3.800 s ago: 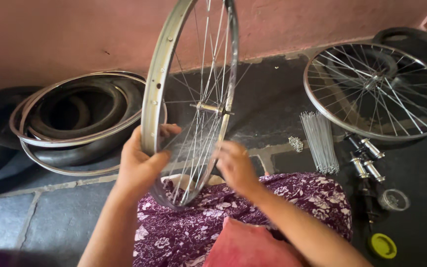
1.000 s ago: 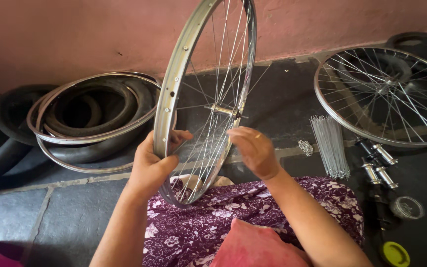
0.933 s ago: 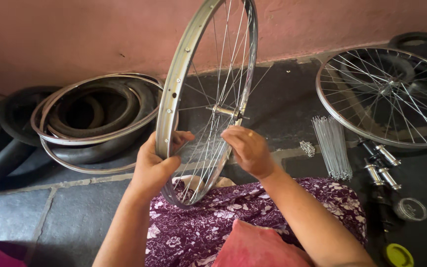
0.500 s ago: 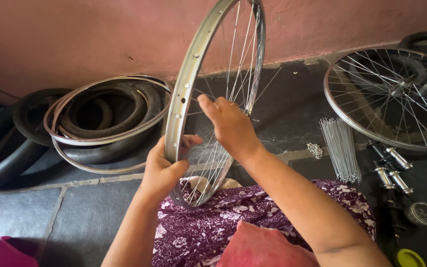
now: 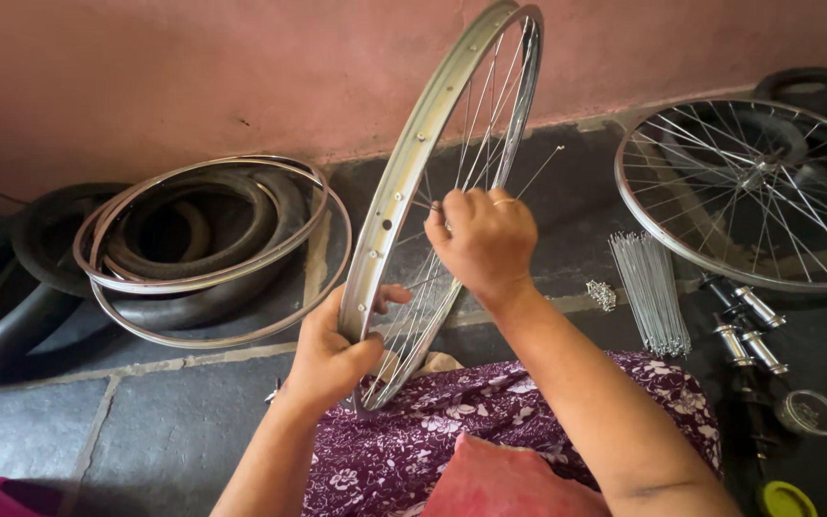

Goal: The person laces a bicycle wheel by inserting spokes through the rim and hub, then secures them with nipples. They rotate the wheel to access different sections and continue the process until the wheel is fully laced.

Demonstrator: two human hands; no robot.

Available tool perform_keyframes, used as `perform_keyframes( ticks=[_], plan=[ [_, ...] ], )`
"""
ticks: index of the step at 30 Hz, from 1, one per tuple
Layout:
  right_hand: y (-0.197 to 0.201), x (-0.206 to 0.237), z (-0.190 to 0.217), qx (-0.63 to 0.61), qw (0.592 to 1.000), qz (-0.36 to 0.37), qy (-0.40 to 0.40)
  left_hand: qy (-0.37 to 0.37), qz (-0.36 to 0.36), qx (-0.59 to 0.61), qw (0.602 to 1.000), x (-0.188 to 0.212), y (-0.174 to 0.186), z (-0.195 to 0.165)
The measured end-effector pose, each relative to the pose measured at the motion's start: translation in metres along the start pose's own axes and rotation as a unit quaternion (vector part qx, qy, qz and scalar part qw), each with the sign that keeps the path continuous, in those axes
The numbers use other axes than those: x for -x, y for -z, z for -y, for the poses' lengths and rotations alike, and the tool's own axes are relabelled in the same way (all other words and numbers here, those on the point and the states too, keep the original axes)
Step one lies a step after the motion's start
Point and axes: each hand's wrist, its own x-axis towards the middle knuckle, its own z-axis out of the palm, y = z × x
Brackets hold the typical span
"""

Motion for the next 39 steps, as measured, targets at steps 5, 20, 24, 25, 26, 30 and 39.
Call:
perform_keyframes(
  ticks=[5, 20, 24, 25, 26, 30, 39],
  plan=[
    [-0.009, -0.003, 0.000, -0.530, 0.782, 0.162, -0.286, 0.004, -0.003, 0.029, 1.000, 0.003, 0.002, 0.002],
    [-0.057, 0.008, -0.008, -0.788, 0.450, 0.107, -0.406, -0.071, -0.092, 0.087, 0.989, 0.046, 0.005, 0.099],
    [-0.058, 0.016, 0.011, -0.744, 0.501, 0.155, -0.415, -0.105, -0.156, 0.056, 0.981, 0.058, -0.027, 0.094],
    [-0.056, 0.017, 0.014, -0.746, 0.502, 0.158, -0.408, -0.138, -0.185, 0.018, 0.973, 0.058, -0.029, 0.083],
    [-0.054, 0.018, 0.015, -0.744, 0.507, 0.158, -0.404, -0.171, -0.195, -0.032, 0.965, 0.050, -0.022, 0.070],
    [-0.042, 0.017, 0.027, -0.733, 0.509, 0.190, -0.410, -0.156, -0.117, -0.097, 0.976, -0.017, 0.009, 0.013],
    [-0.018, 0.049, 0.008, -0.647, 0.658, 0.187, -0.337, 0.018, 0.025, 0.126, 0.992, -0.052, -0.002, -0.039]
  ],
)
